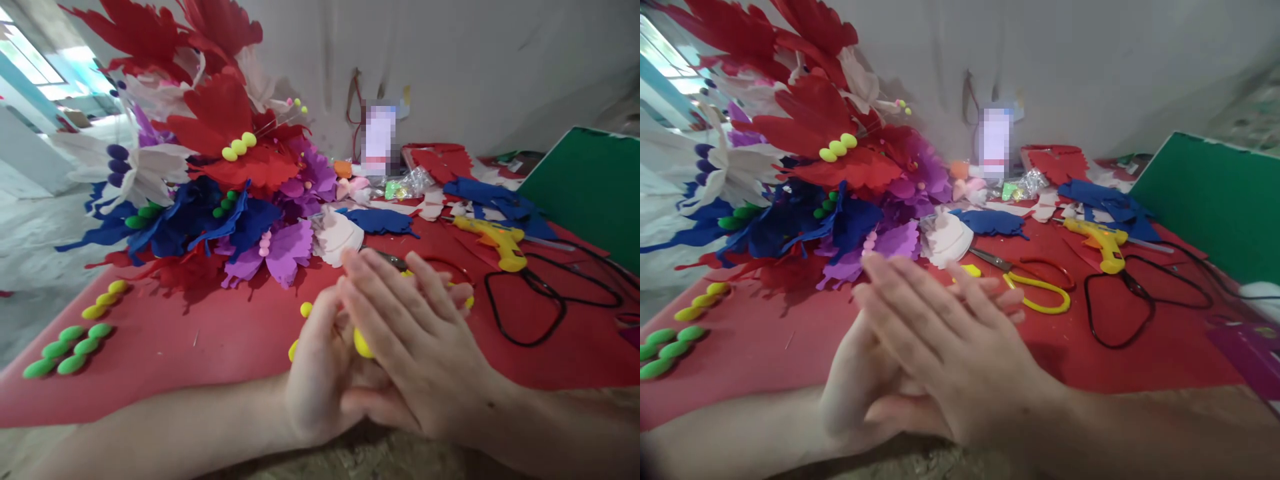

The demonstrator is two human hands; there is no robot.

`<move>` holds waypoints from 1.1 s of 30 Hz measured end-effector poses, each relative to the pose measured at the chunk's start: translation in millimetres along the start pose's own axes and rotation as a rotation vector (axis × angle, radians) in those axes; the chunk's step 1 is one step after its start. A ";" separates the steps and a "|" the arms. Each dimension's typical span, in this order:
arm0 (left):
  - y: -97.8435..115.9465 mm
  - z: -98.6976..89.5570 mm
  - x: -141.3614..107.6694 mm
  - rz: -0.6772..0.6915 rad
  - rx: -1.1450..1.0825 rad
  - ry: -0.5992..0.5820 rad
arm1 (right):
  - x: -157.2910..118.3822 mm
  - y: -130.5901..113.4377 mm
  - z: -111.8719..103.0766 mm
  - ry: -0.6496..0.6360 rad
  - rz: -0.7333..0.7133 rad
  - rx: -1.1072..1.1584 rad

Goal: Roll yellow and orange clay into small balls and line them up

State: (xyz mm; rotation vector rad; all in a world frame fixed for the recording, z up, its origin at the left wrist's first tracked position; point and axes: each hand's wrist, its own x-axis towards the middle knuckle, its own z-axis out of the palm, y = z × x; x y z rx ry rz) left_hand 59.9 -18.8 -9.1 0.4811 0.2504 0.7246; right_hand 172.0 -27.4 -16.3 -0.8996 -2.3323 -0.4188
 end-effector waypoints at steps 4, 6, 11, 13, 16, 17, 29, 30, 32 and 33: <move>4.2 3.4 -4.3 0.046 -0.041 0.093 | -3.2 13.2 -0.3 0.013 -0.078 -0.054; 6.4 4.7 -4.7 0.045 -0.055 0.108 | -6.5 15.8 1.1 0.042 -0.062 -0.038; 5.6 1.0 -6.1 0.091 -0.024 0.081 | -7.4 21.2 -0.3 0.161 -0.090 -0.009; 3.8 -3.0 -7.2 0.116 0.003 0.077 | -5.6 25.5 -2.4 0.174 -0.088 -0.015; 1.6 -9.6 -8.2 0.116 0.019 0.065 | -3.6 31.8 -3.9 0.161 -0.073 0.008; 1.3 -11.4 -8.5 0.116 0.028 0.073 | -3.4 33.2 -3.7 0.158 -0.072 0.029; 3.3 -15.3 -8.9 0.143 0.232 0.136 | -4.0 30.6 -1.3 0.222 -0.028 0.257; 3.2 -16.5 -9.1 0.155 0.229 0.153 | -3.9 30.8 -1.5 0.215 -0.034 0.265; 3.4 -19.0 -9.8 0.180 0.228 0.172 | -3.9 30.9 -1.5 0.199 -0.037 0.287; 3.6 -20.1 -10.3 0.186 0.231 0.172 | -4.1 30.8 -1.4 0.191 -0.030 0.301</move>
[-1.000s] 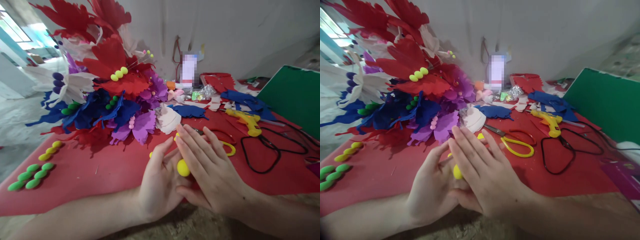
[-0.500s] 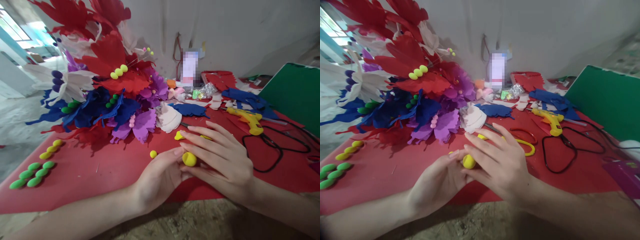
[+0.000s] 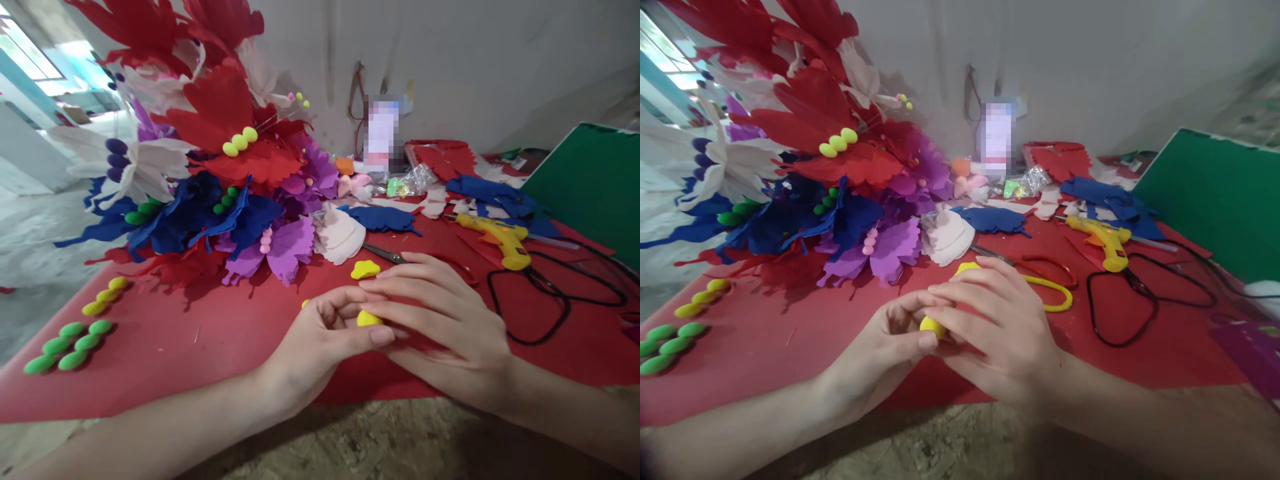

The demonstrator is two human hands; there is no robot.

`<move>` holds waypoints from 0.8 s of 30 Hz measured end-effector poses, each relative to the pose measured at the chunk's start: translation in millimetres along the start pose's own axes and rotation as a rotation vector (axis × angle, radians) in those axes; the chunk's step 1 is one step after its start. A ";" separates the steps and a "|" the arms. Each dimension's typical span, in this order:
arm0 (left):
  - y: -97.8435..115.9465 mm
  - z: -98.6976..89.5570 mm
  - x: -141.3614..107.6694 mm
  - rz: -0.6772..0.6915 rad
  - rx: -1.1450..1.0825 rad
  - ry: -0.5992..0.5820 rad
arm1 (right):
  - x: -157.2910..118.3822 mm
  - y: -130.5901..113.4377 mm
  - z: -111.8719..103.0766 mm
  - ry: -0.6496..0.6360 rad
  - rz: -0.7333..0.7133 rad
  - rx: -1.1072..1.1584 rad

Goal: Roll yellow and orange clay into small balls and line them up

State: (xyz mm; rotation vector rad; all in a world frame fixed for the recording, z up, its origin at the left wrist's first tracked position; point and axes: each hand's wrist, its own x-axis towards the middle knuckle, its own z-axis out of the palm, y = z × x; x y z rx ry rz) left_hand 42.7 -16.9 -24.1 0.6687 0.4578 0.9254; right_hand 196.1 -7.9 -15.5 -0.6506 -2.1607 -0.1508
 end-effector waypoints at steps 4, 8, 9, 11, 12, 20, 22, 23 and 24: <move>-0.1 -5.1 -1.2 0.006 0.018 -0.022 | -0.4 -1.7 1.0 -0.011 0.028 0.036; 0.7 -9.8 -2.6 0.007 0.061 0.053 | 0.4 -4.1 2.8 -0.020 0.030 0.034; 1.3 -10.7 -3.2 0.008 0.069 0.061 | 0.5 -4.8 3.4 -0.023 0.040 0.039; 2.8 -12.4 -4.3 0.005 0.078 0.050 | 0.3 -6.2 4.8 -0.023 0.064 0.060; 3.5 -13.1 -4.7 -0.001 0.088 0.038 | 0.0 -6.8 5.6 -0.021 0.074 0.068; 15.0 -22.9 -9.7 -0.006 0.345 0.185 | -1.3 -3.9 14.7 -0.019 0.073 0.092; 25.0 -29.6 -16.7 0.054 0.565 0.216 | -2.4 -2.7 17.7 -0.023 0.114 0.133; 30.6 -33.7 -20.7 0.118 0.730 0.224 | -3.5 -2.3 19.8 -0.028 0.138 0.155; 36.0 -38.1 -24.5 0.203 0.929 0.221 | -4.9 -2.1 22.5 -0.038 0.161 0.175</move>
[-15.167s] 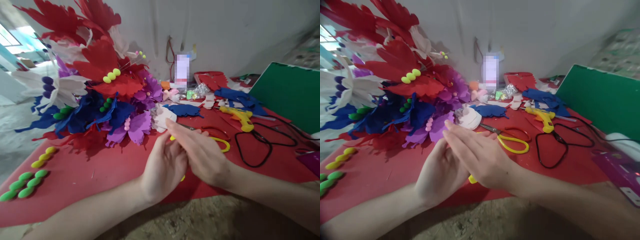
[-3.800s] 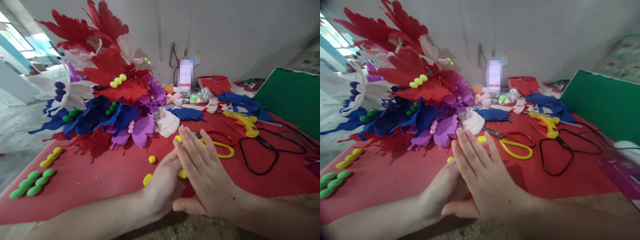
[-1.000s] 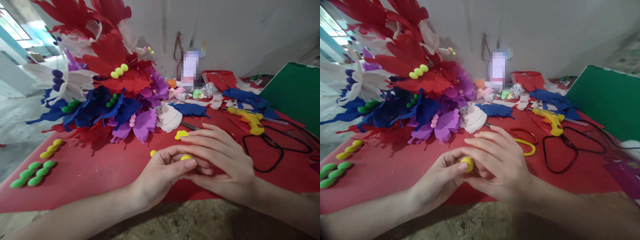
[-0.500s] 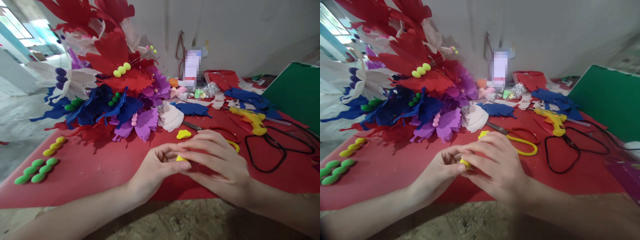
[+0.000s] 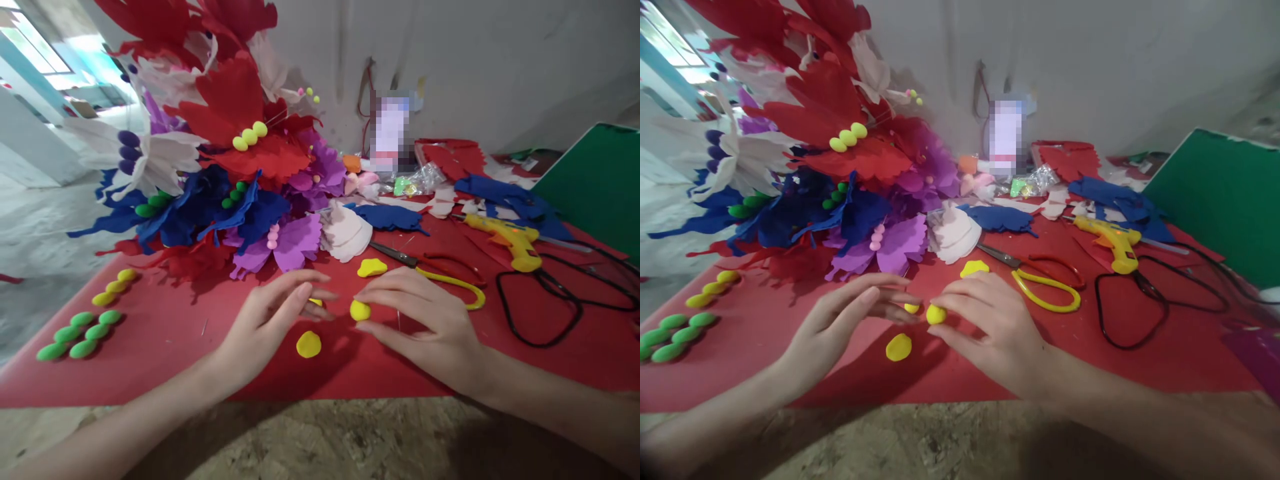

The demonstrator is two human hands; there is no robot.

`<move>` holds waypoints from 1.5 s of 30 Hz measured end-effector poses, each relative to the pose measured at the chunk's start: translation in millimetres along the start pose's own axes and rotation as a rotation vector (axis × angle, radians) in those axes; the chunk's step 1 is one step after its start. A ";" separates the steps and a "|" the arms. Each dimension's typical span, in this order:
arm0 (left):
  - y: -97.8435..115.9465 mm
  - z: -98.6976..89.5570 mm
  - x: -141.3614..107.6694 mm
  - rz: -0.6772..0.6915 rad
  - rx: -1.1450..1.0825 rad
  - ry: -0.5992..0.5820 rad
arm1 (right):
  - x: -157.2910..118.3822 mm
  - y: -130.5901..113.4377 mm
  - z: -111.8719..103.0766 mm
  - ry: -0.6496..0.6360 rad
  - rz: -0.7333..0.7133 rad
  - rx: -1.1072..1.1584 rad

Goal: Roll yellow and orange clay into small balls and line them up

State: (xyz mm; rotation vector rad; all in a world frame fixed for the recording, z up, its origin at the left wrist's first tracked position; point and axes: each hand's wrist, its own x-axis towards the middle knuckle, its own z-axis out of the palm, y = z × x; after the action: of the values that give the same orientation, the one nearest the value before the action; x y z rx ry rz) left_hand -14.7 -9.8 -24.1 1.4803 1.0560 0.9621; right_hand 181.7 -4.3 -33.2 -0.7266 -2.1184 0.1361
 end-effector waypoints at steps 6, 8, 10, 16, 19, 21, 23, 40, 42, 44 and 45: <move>-14.2 -24.7 0.1 0.445 0.818 0.040 | -4.4 8.7 25.7 -0.185 0.217 0.047; -22.3 -24.1 2.7 0.470 0.873 0.010 | -2.3 12.5 33.3 -0.253 0.293 0.053; -29.0 -22.5 4.7 0.455 0.890 -0.028 | 0.6 15.6 38.5 -0.283 0.328 0.056; -33.6 -21.8 6.7 0.392 0.853 -0.101 | 1.4 19.5 45.0 -0.293 0.316 0.046; -32.6 -21.5 7.1 0.325 0.850 -0.089 | 0.0 19.7 47.2 -0.303 0.293 0.034; -32.9 -20.9 7.5 0.276 0.864 -0.090 | 0.3 19.5 48.3 -0.308 0.279 0.024; -34.5 -20.4 8.1 0.252 0.869 -0.105 | 1.3 19.2 49.1 -0.315 0.266 0.013; -18.5 -24.8 4.9 0.280 0.686 0.084 | 4.0 -10.2 48.7 -0.473 -0.129 -0.139; -20.0 -24.5 5.0 0.253 0.636 0.093 | 4.0 -11.0 50.8 -0.497 -0.120 -0.116; -21.0 -22.8 4.4 0.199 0.544 0.125 | 4.6 -9.4 50.1 -0.455 -0.096 -0.088; -20.9 -20.9 3.9 0.167 0.463 0.153 | 5.3 -8.4 48.4 -0.411 -0.080 -0.068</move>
State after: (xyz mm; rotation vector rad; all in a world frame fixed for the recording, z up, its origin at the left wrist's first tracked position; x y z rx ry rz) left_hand -36.0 1.5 -41.6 1.9200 1.3465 1.0012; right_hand 138.2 -0.6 -56.4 -0.6964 -2.5505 0.1828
